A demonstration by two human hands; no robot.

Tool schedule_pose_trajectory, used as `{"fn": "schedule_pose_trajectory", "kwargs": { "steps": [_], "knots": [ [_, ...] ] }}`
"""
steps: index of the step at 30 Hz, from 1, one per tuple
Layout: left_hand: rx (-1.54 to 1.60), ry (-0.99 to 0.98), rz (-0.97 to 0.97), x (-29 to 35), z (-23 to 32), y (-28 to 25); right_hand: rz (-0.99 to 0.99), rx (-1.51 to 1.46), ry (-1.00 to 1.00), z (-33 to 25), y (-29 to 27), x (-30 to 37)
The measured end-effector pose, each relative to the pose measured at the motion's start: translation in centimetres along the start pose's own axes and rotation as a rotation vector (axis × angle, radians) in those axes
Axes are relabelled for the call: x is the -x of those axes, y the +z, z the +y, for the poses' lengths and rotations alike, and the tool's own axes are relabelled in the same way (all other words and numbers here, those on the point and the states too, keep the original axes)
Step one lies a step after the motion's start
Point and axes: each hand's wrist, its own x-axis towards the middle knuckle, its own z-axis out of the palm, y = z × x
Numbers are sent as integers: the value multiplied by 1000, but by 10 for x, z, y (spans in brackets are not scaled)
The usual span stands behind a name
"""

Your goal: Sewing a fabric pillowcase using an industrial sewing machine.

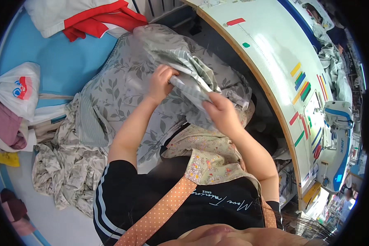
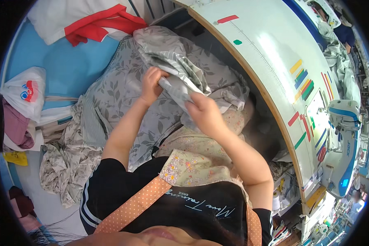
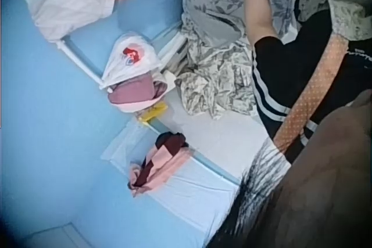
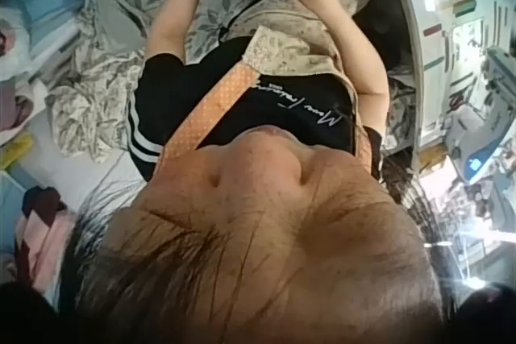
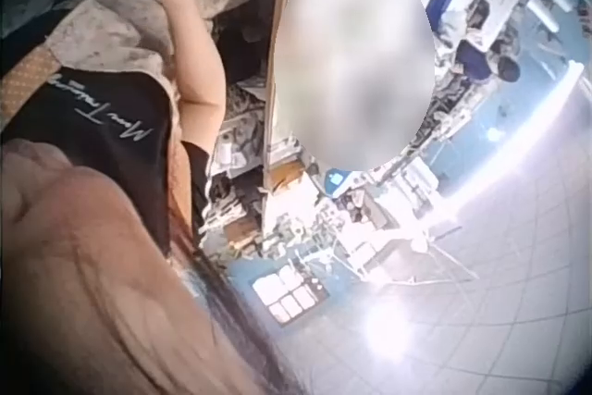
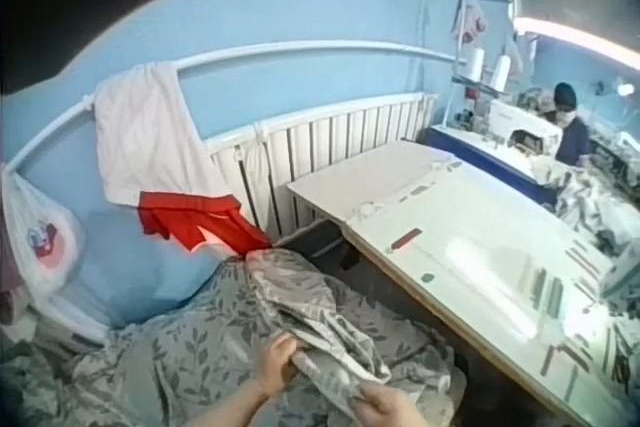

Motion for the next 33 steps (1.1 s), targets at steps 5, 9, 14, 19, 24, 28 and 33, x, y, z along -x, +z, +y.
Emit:
{"fn": "schedule_pose_trajectory", "kwargs": {
  "steps": [5,9,14,19,24,28,33],
  "knots": [
    [36,-70,-63,4,-15,4,-83,158,-32,-52,-57,46],
    [26,-26,-58,-13,-48,15,-180,139,124,-92,-98,86],
    [-67,41,-317,-39,-69,33,-112,244,24,-111,-149,127],
    [-223,-131,-171,-50,-80,-6,59,484,150,-73,-159,130],
    [-232,-233,156,-66,-78,-171,123,624,-80,-44,-165,94],
    [-1068,96,595,-77,-2,-365,243,492,-263,-64,-159,60],
    [-1098,42,605,-41,119,-398,774,564,-247,-117,-213,64]
  ]
}}
